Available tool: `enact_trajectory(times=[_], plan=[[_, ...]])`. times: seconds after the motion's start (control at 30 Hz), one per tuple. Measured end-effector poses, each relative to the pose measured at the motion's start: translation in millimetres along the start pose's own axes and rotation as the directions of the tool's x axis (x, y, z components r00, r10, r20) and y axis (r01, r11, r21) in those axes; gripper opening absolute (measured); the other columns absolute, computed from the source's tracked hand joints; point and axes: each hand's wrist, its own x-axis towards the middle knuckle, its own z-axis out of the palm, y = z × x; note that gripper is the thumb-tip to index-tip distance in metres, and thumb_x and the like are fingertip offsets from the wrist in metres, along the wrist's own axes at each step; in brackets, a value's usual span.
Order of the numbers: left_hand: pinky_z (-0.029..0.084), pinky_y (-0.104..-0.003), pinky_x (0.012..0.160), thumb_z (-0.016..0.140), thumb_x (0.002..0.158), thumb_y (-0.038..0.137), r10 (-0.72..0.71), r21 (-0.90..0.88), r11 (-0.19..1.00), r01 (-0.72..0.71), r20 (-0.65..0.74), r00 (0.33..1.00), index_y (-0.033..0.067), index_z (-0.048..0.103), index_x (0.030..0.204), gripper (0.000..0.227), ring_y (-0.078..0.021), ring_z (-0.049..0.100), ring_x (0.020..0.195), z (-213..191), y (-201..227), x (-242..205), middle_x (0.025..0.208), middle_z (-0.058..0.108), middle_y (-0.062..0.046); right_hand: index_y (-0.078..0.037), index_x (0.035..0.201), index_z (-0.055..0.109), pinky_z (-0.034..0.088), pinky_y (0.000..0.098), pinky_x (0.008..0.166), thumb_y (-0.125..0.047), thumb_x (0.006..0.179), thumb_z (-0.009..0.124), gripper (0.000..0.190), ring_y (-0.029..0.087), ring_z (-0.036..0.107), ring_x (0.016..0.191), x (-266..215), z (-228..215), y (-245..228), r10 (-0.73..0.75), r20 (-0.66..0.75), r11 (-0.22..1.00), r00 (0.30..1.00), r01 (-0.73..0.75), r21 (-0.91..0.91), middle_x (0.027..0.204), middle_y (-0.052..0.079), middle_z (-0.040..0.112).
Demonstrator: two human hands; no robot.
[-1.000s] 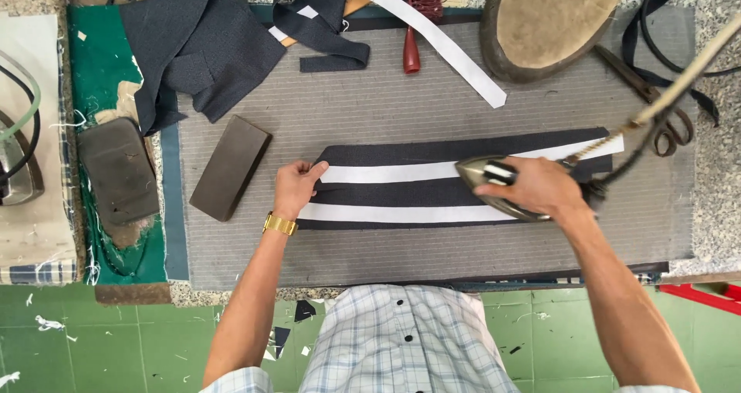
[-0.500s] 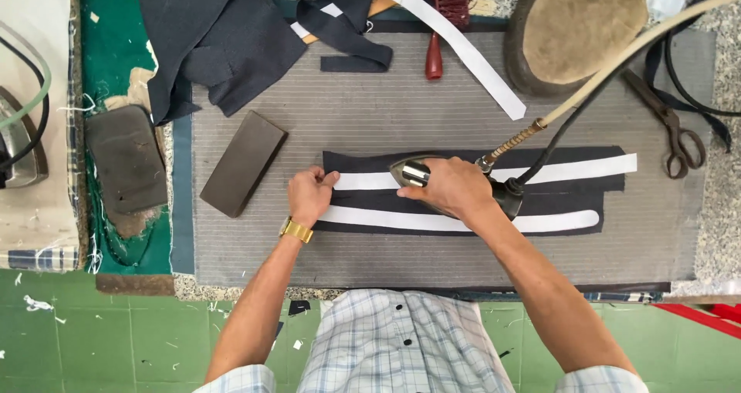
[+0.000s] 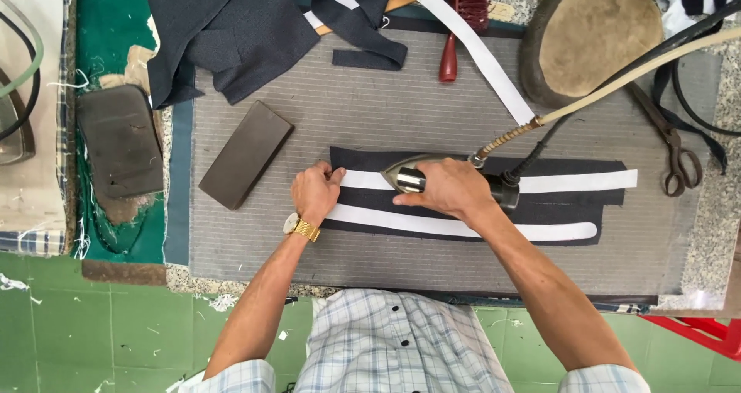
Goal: The person irons a piece of black fabric with white stripes on a workbench. They then pick up a separate piece of black fabric, unfold it, and place it on the bench before returning to iron the striped fabric.
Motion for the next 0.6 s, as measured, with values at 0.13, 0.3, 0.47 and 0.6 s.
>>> enact_trajectory(times=[0.13,0.3,0.47,0.6], plan=[[0.056,-0.052,0.082,0.073,0.09,0.04,-0.045,-0.03,0.999,0.045,0.009,0.999,0.0099,0.076,0.088,0.03,-0.0437,0.074,0.091,0,-2,1,0.079,0.077,-0.014,-0.014,0.102,0.075,0.058,0.0444,0.081,-0.071,0.079,0.068,0.062,0.034,0.076,0.092,17,2,-18,-0.102,0.001,0.994,0.995,0.102,-0.041,0.086,0.013,0.078],[0.056,-0.052,0.082,0.075,0.088,0.039,-0.061,-0.073,0.995,0.061,0.007,0.998,0.0085,0.074,0.083,0.031,-0.0446,0.073,0.091,-6,-6,2,0.077,0.076,-0.015,-0.013,0.102,0.075,0.058,0.0448,0.081,-0.072,0.079,0.067,0.064,0.036,0.076,0.09,30,1,-38,-0.176,0.001,0.982,0.984,0.176,-0.075,0.084,0.015,0.077],[0.056,-0.049,0.074,0.077,0.087,0.041,-0.043,-0.051,0.998,0.042,-0.015,0.999,0.0111,0.071,0.077,0.032,-0.0429,0.074,0.081,-5,-22,0,0.07,0.074,-0.012,-0.012,0.103,0.076,0.058,0.0445,0.078,-0.066,0.085,0.062,0.058,0.036,0.076,0.086,42,8,-50,-0.276,-0.015,0.95,0.961,0.27,-0.157,0.081,0.017,0.076],[0.056,-0.051,0.075,0.069,0.094,0.043,-0.066,0.061,0.996,0.071,-0.077,0.995,0.0137,0.071,0.085,0.031,-0.041,0.074,0.082,-30,-35,-19,0.074,0.075,-0.012,-0.013,0.101,0.076,0.059,0.0445,0.077,-0.066,0.085,0.062,0.057,0.036,0.076,0.085,65,17,-61,-0.325,0.009,0.93,0.946,0.321,-0.181,0.08,0.017,0.076]])
